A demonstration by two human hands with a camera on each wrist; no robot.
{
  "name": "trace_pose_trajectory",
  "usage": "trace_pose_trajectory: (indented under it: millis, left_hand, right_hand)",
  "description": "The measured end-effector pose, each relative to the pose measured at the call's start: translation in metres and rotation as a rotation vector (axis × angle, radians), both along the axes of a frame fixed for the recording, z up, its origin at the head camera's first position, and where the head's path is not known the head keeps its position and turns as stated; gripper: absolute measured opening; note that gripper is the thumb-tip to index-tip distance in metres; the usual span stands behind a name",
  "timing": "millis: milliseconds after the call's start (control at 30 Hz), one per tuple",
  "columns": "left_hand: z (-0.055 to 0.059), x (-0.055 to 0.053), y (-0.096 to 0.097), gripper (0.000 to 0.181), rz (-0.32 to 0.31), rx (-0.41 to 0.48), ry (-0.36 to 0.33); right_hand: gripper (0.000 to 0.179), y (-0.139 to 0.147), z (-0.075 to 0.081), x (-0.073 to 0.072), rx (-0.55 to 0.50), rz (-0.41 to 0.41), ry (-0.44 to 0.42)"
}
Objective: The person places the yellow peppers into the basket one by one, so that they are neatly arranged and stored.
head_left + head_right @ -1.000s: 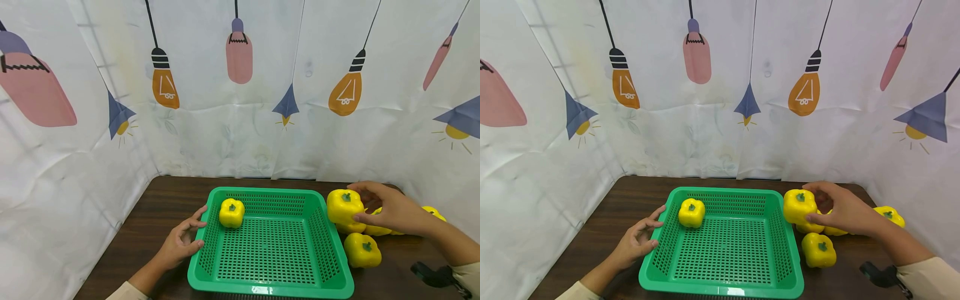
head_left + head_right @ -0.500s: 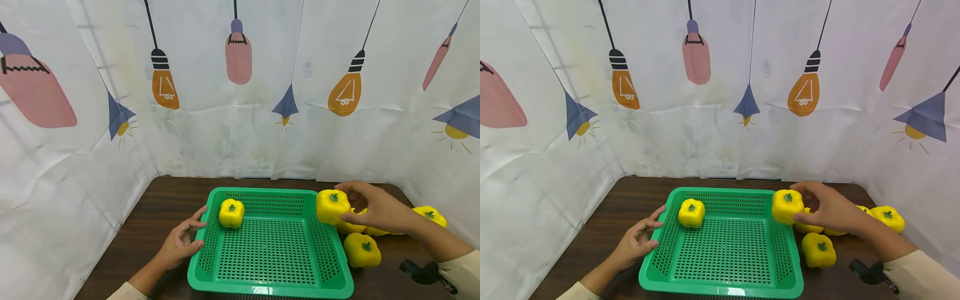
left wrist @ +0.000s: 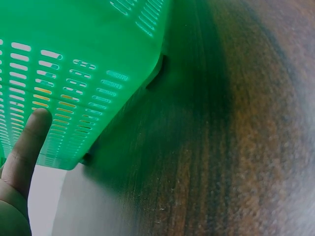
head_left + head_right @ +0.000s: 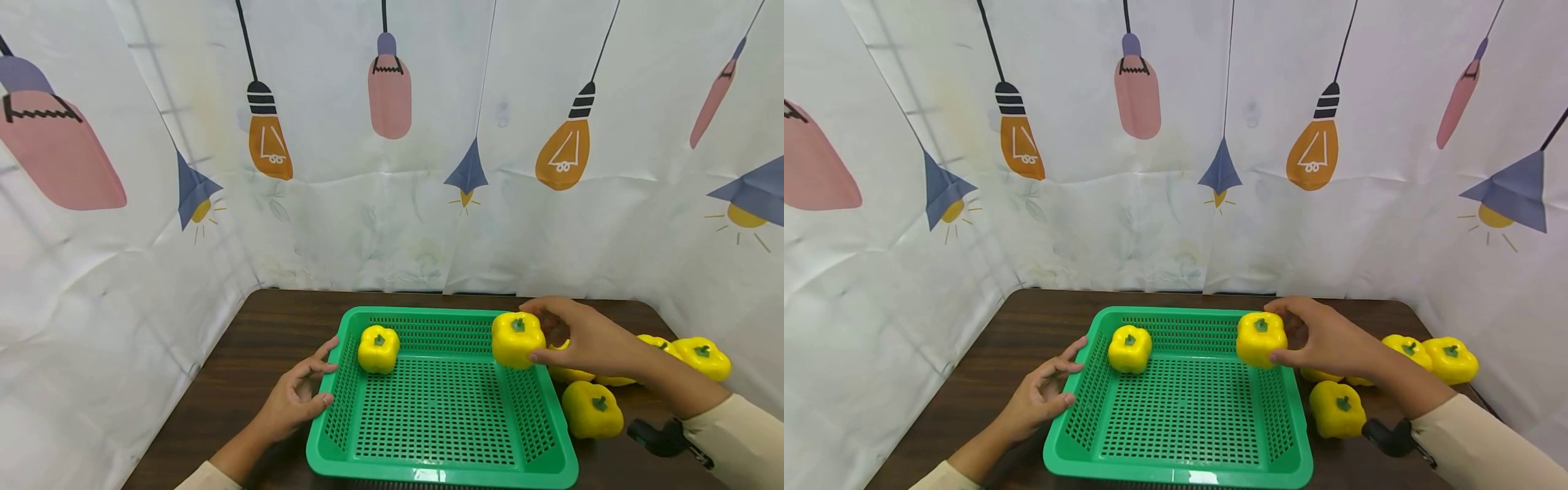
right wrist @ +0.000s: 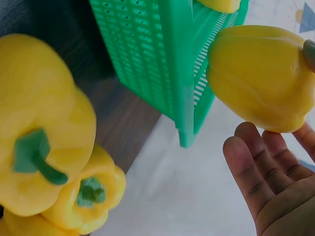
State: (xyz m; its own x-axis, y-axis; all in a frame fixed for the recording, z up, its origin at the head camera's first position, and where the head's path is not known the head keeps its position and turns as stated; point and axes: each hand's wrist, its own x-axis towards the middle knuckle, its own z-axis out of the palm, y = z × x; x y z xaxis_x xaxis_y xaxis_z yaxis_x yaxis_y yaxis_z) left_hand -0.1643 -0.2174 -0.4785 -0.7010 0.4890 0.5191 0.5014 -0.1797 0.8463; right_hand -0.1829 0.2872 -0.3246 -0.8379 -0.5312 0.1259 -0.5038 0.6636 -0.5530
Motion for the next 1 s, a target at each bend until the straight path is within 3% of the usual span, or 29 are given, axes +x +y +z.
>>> trace_pose_trajectory:
  millis: [467,1000]
  left_hand:
    - [0.003,0.002,0.001,0.038,0.009,0.001,-0.003]
    - [0.004,0.001,0.001,0.037,-0.012,0.013,-0.009]
  right_hand:
    - [0.076,-0.028,0.000,-0.004,0.018,-0.007,-0.030]
    - [0.071,-0.053,-0.008,-0.009,0.006,0.052,-0.035]
